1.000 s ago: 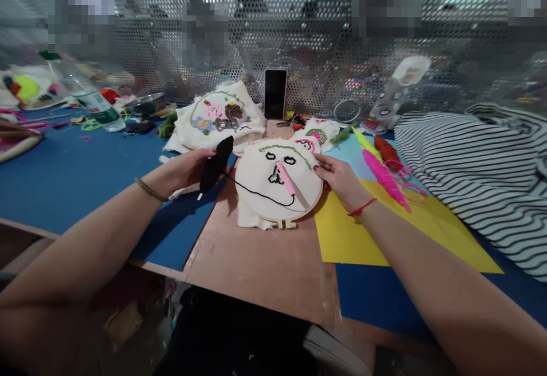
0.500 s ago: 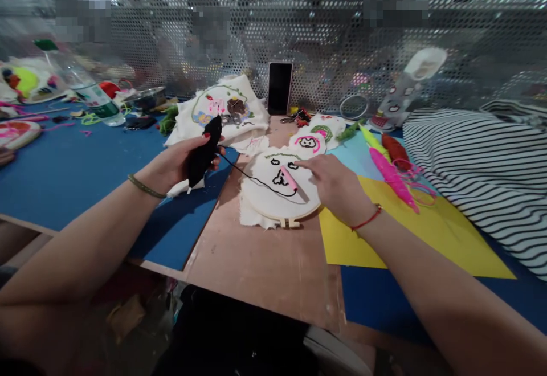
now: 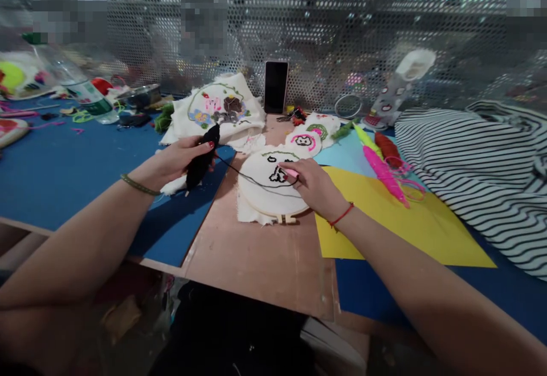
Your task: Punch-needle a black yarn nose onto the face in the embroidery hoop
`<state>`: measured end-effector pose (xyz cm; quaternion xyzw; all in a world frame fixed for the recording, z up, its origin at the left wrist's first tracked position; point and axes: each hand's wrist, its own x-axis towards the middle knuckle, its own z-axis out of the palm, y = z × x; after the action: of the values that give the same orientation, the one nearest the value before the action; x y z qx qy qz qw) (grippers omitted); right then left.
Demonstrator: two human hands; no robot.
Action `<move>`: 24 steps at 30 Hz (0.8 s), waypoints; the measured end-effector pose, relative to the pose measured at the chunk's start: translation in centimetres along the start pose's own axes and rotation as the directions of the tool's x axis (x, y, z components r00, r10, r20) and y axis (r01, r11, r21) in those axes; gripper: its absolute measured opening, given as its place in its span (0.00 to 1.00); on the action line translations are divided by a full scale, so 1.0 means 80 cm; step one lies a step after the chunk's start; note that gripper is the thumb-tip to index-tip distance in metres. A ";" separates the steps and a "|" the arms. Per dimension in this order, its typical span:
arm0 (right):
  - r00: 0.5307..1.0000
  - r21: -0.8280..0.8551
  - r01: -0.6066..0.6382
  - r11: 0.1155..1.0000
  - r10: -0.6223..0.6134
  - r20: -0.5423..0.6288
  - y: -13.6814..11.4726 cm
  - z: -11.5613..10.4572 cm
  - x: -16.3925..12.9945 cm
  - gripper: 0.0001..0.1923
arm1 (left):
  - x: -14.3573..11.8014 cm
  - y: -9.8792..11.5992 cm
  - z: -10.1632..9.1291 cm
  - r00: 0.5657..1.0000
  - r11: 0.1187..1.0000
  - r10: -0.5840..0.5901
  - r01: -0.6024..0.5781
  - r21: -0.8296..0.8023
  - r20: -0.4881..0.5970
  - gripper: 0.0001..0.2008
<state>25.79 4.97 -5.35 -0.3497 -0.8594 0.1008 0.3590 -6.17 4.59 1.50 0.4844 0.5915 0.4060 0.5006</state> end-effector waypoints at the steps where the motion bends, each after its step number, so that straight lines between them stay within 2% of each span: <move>1: 0.999 0.037 -0.042 0.998 0.043 -0.014 -0.001 -0.001 0.000 0.15 | 0.001 -0.001 -0.002 1.000 0.999 0.020 -0.019 0.048 -0.012 0.02; 5: 0.985 0.171 -0.166 0.971 0.172 -0.021 -0.001 -0.002 -0.001 0.15 | 0.004 -0.004 -0.006 0.999 0.989 0.031 -0.029 0.143 -0.013 0.04; 9: 0.973 0.268 -0.212 0.940 0.230 -0.036 0.002 0.002 -0.004 0.14 | 0.002 -0.003 -0.006 0.998 0.985 0.053 -0.045 0.168 -0.043 0.06; 14: 0.964 0.233 -0.216 0.948 0.245 -0.105 0.001 -0.001 -0.008 0.11 | 0.004 -0.002 -0.012 0.996 0.986 0.056 -0.044 0.161 -0.071 0.10; 18: 0.944 0.229 -0.242 0.943 0.284 -0.169 0.000 -0.004 -0.010 0.12 | 0.016 -0.009 -0.028 0.977 0.956 0.132 -0.082 0.283 -0.165 0.17; 21: 0.945 0.209 -0.220 0.953 0.262 -0.196 -0.003 -0.006 -0.010 0.11 | 0.022 -0.012 -0.037 0.959 0.907 0.194 -0.095 0.411 -0.207 0.21; 24: 0.963 0.108 -0.129 0.986 0.150 -0.222 -0.008 -0.008 -0.009 0.08 | 0.020 -0.009 -0.040 0.963 0.890 0.196 -0.096 0.446 -0.185 0.23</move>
<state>26.28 3.95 -5.02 -0.4016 -0.7799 0.1244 0.4637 -9.47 6.01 1.05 0.5777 0.6814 0.3533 0.2779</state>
